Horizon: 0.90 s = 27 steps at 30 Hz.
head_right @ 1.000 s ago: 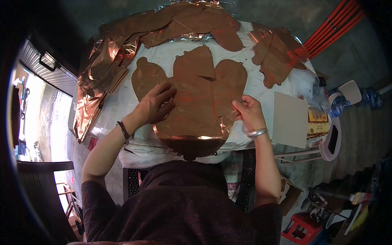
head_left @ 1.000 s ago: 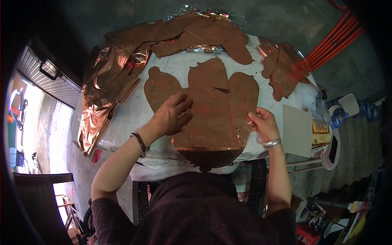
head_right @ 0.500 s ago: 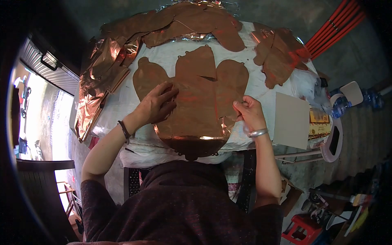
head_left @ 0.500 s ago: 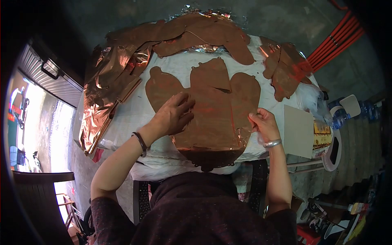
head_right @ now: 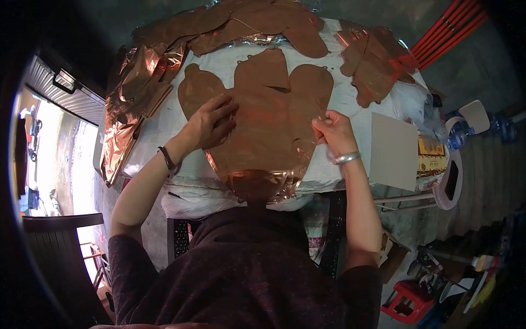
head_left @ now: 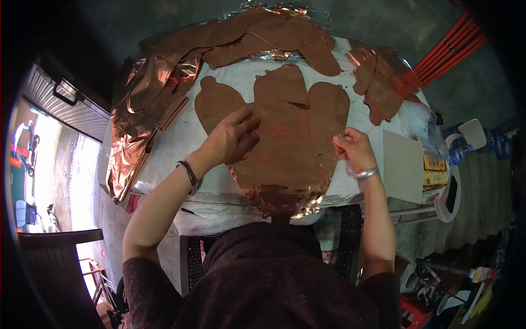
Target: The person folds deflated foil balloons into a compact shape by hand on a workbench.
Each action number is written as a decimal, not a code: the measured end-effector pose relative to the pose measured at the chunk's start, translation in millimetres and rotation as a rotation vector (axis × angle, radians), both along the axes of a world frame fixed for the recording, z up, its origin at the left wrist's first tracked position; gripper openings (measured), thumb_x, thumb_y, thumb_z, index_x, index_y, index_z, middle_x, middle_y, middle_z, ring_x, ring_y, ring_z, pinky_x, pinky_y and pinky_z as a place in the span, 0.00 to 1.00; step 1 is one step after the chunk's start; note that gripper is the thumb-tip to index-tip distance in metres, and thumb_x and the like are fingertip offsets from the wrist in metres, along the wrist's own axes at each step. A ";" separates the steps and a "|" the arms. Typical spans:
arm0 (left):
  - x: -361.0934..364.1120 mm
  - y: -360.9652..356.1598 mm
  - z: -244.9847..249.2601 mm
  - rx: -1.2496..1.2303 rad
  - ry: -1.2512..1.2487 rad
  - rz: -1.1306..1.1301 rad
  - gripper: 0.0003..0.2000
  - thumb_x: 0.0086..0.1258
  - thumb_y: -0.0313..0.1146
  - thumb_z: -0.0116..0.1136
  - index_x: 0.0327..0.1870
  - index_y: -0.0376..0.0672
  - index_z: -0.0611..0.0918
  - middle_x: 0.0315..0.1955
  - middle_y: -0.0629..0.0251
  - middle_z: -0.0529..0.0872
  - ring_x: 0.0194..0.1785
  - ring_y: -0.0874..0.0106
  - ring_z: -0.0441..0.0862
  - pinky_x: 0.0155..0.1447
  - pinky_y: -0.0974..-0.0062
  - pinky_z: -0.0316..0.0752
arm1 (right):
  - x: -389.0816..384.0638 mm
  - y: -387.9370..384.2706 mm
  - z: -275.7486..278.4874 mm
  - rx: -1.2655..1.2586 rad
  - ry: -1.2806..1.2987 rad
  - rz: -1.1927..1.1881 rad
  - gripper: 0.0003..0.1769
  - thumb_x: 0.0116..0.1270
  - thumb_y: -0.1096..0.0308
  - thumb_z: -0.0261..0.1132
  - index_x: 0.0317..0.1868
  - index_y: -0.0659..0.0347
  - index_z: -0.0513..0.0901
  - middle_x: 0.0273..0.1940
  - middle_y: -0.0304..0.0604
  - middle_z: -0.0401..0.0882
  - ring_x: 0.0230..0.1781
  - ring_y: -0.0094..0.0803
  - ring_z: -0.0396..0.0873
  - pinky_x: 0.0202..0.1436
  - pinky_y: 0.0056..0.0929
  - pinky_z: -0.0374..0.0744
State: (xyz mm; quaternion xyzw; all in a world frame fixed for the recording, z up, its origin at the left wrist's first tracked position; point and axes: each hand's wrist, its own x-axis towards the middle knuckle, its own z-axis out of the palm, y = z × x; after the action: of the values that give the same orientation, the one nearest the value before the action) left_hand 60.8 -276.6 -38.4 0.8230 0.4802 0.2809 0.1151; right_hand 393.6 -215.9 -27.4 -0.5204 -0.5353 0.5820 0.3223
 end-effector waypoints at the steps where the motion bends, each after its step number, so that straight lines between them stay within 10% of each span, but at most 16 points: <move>1: 0.1 3.7 -4.3 0.090 -0.014 -0.008 0.19 0.61 0.31 0.61 0.53 0.38 0.78 0.53 0.50 0.75 0.53 0.52 0.76 0.56 0.61 0.74 | -0.6 3.8 -0.6 -0.005 0.005 -0.005 0.07 0.66 0.69 0.65 0.32 0.59 0.75 0.22 0.34 0.77 0.18 0.18 0.72 0.19 0.17 0.67; 9: -2.5 8.3 1.3 0.049 0.016 0.001 0.19 0.62 0.30 0.61 0.56 0.38 0.78 0.56 0.50 0.74 0.56 0.53 0.76 0.58 0.62 0.75 | -5.3 -16.3 19.6 0.170 -0.236 -0.129 0.14 0.65 0.65 0.66 0.46 0.64 0.78 0.28 0.40 0.82 0.24 0.26 0.78 0.26 0.25 0.77; 11: -4.1 9.6 -1.6 0.037 0.009 0.014 0.19 0.63 0.30 0.60 0.56 0.39 0.78 0.56 0.51 0.74 0.57 0.53 0.76 0.59 0.63 0.75 | -12.3 -45.4 29.1 0.819 -0.827 -0.148 0.24 0.63 0.63 0.68 0.57 0.63 0.76 0.41 0.47 0.83 0.38 0.38 0.82 0.42 0.34 0.81; 18: -6.6 13.4 3.3 0.031 -0.001 0.006 0.19 0.65 0.32 0.60 0.57 0.39 0.78 0.57 0.50 0.74 0.57 0.52 0.76 0.59 0.63 0.74 | -37.6 -136.3 32.0 1.085 -0.652 0.817 0.32 0.50 0.61 0.74 0.58 0.55 0.77 0.67 0.45 0.67 0.68 0.43 0.65 0.70 0.45 0.65; 27: -7.1 15.2 4.2 -0.031 0.004 0.003 0.19 0.67 0.34 0.59 0.58 0.40 0.78 0.59 0.51 0.74 0.59 0.52 0.75 0.60 0.63 0.73 | -45.5 -156.7 -5.7 1.329 -0.398 0.517 0.16 0.53 0.73 0.71 0.44 0.60 0.83 0.52 0.42 0.81 0.58 0.39 0.76 0.64 0.44 0.73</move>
State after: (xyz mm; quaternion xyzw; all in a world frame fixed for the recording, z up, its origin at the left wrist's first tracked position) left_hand 53.8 -261.3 -34.2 0.8208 0.4861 0.2722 0.1264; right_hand 348.2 -372.6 -33.1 -0.1685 -0.9285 0.0871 0.3191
